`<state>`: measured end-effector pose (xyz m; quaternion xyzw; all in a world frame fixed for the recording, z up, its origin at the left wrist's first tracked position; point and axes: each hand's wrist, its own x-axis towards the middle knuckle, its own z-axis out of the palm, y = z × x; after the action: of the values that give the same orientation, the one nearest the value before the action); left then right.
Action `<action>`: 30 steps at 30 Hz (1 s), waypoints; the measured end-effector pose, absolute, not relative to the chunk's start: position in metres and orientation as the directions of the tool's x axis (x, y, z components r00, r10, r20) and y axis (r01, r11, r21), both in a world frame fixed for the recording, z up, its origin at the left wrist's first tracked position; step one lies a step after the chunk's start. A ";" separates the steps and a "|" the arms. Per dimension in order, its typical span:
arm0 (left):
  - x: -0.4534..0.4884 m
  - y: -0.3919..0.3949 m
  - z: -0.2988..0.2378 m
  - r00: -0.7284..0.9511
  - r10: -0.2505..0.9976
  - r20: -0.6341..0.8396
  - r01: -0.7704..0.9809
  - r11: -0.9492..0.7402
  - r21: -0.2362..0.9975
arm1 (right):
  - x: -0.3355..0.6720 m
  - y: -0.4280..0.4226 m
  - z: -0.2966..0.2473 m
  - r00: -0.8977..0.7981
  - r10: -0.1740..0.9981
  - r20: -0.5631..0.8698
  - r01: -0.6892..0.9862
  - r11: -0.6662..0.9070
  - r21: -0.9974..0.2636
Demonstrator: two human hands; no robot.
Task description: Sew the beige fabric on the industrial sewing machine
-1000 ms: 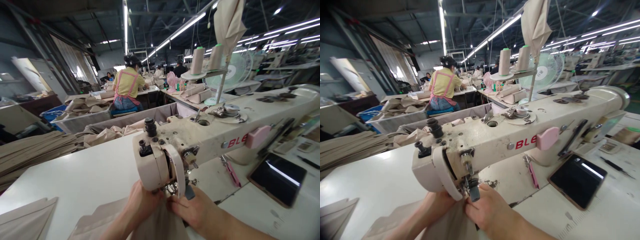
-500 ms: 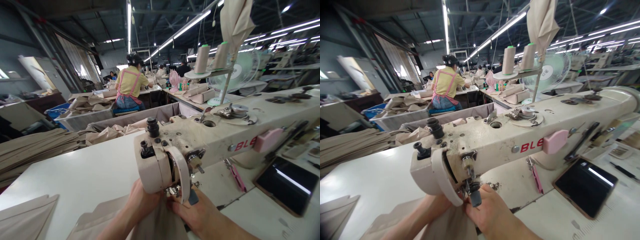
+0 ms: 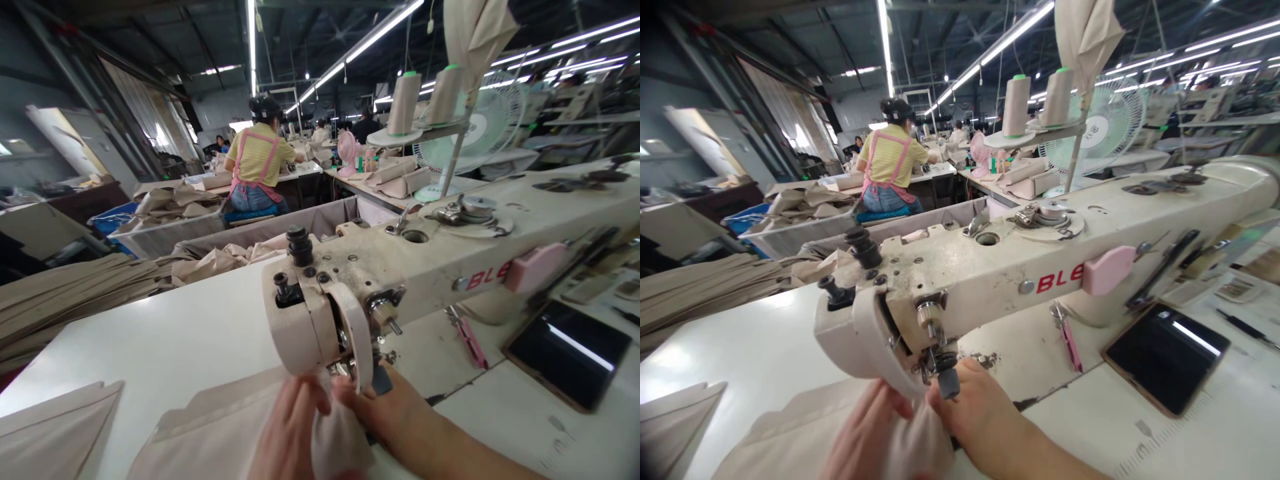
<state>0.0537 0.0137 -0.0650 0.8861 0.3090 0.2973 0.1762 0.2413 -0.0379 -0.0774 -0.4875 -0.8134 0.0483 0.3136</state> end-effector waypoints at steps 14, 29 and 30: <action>0.040 -0.006 -0.078 0.712 0.647 0.274 0.246 -0.594 0.766 | 0.224 -0.096 -0.086 -0.124 0.943 -0.310 -0.458 -0.332 -0.825; 0.044 -0.018 -0.085 0.686 0.643 0.341 0.254 -0.651 0.716 | 0.210 -0.095 -0.074 -0.122 0.903 -0.412 -0.426 -0.422 -0.800; 0.045 -0.022 -0.087 0.662 0.624 0.416 0.261 -0.712 0.652 | 0.209 -0.095 -0.073 -0.118 0.897 -0.425 -0.414 -0.434 -0.800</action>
<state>0.0449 -0.0221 -0.0871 0.8671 0.2550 0.3225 0.2812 0.2088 -0.0947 -0.0726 -0.4724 -0.2560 0.7026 0.4665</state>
